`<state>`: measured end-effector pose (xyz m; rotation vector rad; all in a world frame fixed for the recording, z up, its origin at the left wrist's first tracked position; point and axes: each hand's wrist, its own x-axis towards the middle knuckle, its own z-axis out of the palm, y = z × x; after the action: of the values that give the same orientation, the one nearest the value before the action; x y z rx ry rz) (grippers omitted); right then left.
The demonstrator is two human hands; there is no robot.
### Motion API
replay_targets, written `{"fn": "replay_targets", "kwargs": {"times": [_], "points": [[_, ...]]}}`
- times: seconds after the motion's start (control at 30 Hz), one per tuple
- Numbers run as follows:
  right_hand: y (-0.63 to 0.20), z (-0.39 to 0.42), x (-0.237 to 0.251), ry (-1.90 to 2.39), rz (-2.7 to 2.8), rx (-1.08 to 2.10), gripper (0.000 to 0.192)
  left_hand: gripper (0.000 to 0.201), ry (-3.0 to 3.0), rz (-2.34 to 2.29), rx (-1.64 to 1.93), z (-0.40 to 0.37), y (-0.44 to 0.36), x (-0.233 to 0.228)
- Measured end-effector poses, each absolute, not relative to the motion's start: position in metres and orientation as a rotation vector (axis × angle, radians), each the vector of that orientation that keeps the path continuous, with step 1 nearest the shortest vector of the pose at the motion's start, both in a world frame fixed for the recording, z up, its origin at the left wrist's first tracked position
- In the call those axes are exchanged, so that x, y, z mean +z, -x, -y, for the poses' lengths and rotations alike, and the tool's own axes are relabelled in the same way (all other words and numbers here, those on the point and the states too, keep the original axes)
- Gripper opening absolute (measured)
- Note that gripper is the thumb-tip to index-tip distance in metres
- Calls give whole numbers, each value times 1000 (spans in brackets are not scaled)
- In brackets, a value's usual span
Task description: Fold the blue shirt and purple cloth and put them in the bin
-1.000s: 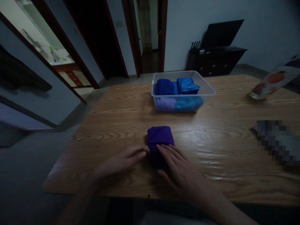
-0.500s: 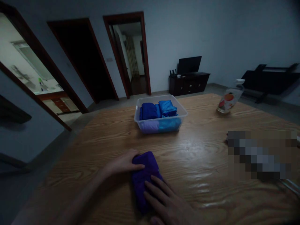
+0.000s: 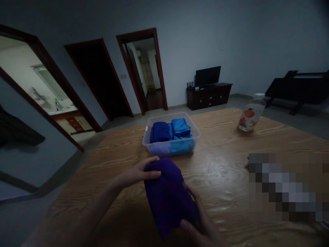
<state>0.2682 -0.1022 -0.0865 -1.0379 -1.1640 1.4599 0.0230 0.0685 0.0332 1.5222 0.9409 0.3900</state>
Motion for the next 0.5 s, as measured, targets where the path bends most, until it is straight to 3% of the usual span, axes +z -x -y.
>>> {"fn": "replay_targets", "kwargs": {"times": [0.13, 0.3, 0.4, 0.5], "points": [[-286, 83, -65, 1032, 1058, 1460, 82, 61, -1201, -855, 716, -95, -62, 53], [-309, 70, -70, 1245, 1257, 1285, 51, 33, -793, -877, 1061, -146, -115, 82], [-315, 68, -94, 1295, 1617, 962, 37, 33, -674, -901, 1022, -179, -145, 80], [-315, 63, -122, 1176, 1980, 491, 28, 37, -766, -973, 673, -207, -164, 61]]}}
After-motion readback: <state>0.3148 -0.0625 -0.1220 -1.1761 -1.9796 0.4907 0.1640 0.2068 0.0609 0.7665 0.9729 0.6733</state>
